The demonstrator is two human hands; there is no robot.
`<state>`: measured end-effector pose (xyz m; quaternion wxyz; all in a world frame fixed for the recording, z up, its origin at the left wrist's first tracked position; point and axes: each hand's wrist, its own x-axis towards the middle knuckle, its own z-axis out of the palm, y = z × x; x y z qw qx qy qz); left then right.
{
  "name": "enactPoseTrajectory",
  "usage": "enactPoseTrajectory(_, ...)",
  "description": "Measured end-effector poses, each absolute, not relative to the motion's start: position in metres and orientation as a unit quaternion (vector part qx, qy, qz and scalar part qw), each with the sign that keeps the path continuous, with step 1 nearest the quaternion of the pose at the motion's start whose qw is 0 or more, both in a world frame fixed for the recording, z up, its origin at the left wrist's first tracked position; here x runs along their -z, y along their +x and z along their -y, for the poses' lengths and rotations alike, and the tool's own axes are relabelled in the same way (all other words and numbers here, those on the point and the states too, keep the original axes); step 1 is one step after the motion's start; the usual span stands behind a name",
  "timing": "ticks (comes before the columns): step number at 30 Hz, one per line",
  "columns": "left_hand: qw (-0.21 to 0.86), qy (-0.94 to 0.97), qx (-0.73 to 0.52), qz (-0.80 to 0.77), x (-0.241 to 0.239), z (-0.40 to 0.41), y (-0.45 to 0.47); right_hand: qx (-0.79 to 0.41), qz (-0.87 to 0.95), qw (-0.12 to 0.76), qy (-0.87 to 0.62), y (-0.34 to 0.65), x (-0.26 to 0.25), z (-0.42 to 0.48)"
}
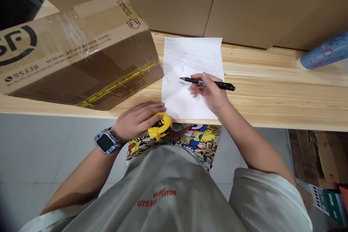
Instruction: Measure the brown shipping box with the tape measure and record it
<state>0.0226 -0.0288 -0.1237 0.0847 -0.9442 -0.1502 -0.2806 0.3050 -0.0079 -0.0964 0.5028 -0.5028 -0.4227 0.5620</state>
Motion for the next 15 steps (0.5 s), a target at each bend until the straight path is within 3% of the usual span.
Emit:
enactPoseTrajectory(8,0.079,-0.944,0.283,0.149,0.1257,0.0284,0.0215,-0.453,0.506,0.487,-0.549,0.3039,0.1025,0.0071)
enactPoseTrajectory(15,0.076,-0.944,0.281,0.152,0.1263,0.0289,0.0215,-0.494,0.488,0.446,-0.565,0.3019,0.1022,0.0129)
